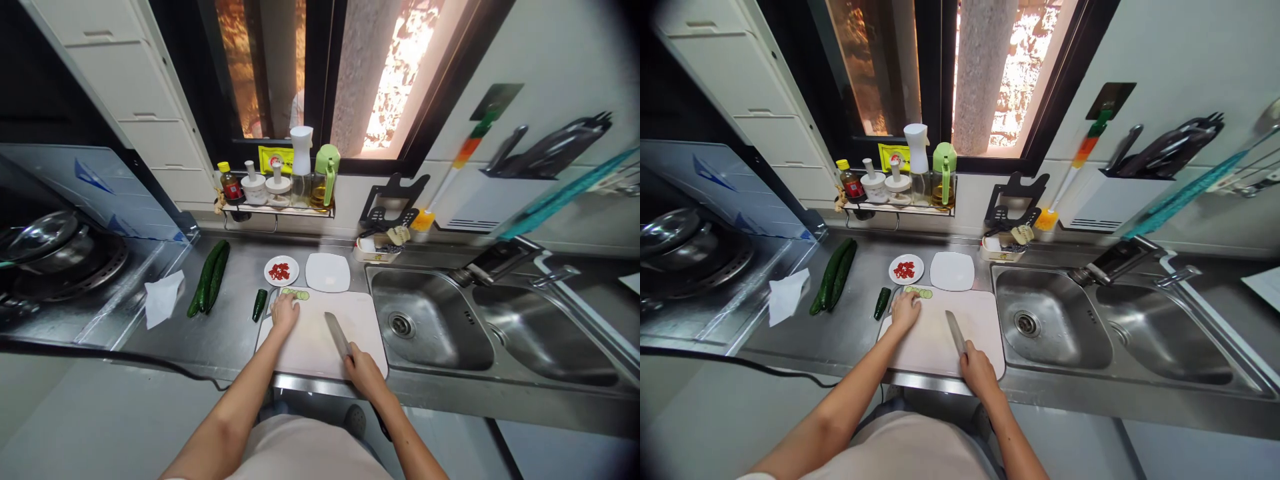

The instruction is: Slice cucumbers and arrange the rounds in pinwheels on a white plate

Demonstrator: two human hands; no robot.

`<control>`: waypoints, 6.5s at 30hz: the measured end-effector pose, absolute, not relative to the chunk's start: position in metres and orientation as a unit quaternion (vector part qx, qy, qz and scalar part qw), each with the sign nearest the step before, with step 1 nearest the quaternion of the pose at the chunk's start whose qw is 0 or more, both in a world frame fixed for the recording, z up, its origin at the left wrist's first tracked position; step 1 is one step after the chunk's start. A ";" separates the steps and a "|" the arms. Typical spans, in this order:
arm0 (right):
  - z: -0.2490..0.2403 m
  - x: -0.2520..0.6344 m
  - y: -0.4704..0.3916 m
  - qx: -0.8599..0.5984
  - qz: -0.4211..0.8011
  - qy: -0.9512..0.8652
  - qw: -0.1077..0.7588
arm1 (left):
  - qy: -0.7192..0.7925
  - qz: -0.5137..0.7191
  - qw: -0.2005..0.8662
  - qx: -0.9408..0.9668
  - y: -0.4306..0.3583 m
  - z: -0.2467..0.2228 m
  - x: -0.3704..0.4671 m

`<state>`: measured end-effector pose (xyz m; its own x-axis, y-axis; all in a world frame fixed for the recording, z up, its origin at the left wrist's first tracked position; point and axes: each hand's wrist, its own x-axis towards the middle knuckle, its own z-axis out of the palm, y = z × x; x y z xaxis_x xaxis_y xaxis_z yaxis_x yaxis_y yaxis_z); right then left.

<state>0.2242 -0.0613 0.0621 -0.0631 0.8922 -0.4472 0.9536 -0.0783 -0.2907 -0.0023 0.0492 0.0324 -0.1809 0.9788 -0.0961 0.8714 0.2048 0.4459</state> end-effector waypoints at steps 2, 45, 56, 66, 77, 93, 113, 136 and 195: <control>0.060 0.226 -0.062 0.684 -0.270 0.675 0.056 | 0.744 0.136 0.183 0.628 0.059 0.034 0.005; 0.088 0.213 -0.064 0.676 -0.254 0.686 0.081 | 0.685 0.103 0.256 0.674 0.033 0.028 0.011; 0.077 0.188 -0.064 0.637 -0.228 0.726 0.125 | 0.698 0.074 0.222 0.677 0.031 0.031 0.011; 0.071 0.184 -0.061 0.637 -0.236 0.722 0.131 | 0.705 0.052 0.213 0.674 0.040 0.032 0.011; 0.067 0.184 -0.054 0.623 -0.252 0.728 0.136 | 0.708 0.053 0.226 0.667 0.047 0.030 0.009; 0.071 0.181 -0.048 0.612 -0.265 0.729 0.155 | 0.715 0.040 0.246 0.653 0.050 0.026 0.009; 0.074 0.173 -0.036 0.609 -0.261 0.733 0.155 | 0.718 0.040 0.260 0.644 0.051 0.029 0.009; 0.073 0.185 -0.054 0.609 -0.255 0.733 0.165 | 0.719 0.031 0.265 0.642 0.053 0.031 0.009; 0.083 0.192 -0.018 0.549 -0.154 0.798 0.196 | 0.719 0.041 0.273 0.637 0.056 0.025 0.008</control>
